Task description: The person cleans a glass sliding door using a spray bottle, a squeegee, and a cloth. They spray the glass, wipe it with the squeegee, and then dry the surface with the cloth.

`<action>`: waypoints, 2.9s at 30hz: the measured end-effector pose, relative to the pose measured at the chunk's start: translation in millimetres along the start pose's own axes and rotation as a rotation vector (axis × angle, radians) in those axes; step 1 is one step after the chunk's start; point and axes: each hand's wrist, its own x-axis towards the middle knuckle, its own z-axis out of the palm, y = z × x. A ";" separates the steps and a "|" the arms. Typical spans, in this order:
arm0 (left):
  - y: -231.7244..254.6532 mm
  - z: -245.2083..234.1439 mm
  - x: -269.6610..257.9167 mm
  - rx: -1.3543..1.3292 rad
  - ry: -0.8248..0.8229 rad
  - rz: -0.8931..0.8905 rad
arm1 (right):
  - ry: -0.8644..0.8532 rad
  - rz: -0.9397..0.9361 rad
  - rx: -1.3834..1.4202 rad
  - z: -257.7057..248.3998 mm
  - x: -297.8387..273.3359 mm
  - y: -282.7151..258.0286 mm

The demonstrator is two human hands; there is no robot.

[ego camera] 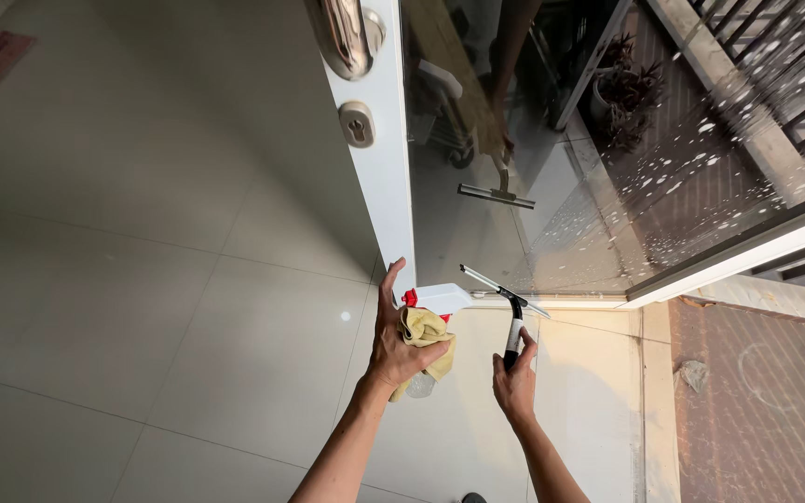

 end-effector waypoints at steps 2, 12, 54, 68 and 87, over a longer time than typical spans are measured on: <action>41.2 -3.6 -2.4 -0.056 -0.045 -0.042 | 0.025 -0.067 0.026 -20.5 -10.6 -29.3; 223.7 -12.6 23.3 0.066 0.036 0.328 | 0.169 -0.248 0.071 -136.6 -57.6 -184.3; 772.6 -106.9 226.1 0.318 0.425 1.037 | 1.143 -1.541 0.076 -574.8 -100.4 -786.4; 891.3 -88.0 258.3 0.220 0.533 1.024 | 1.448 -1.620 -0.040 -751.2 -36.7 -971.8; 881.1 -178.7 281.0 0.033 0.723 0.796 | 1.458 -1.703 -0.008 -798.8 -18.3 -1051.1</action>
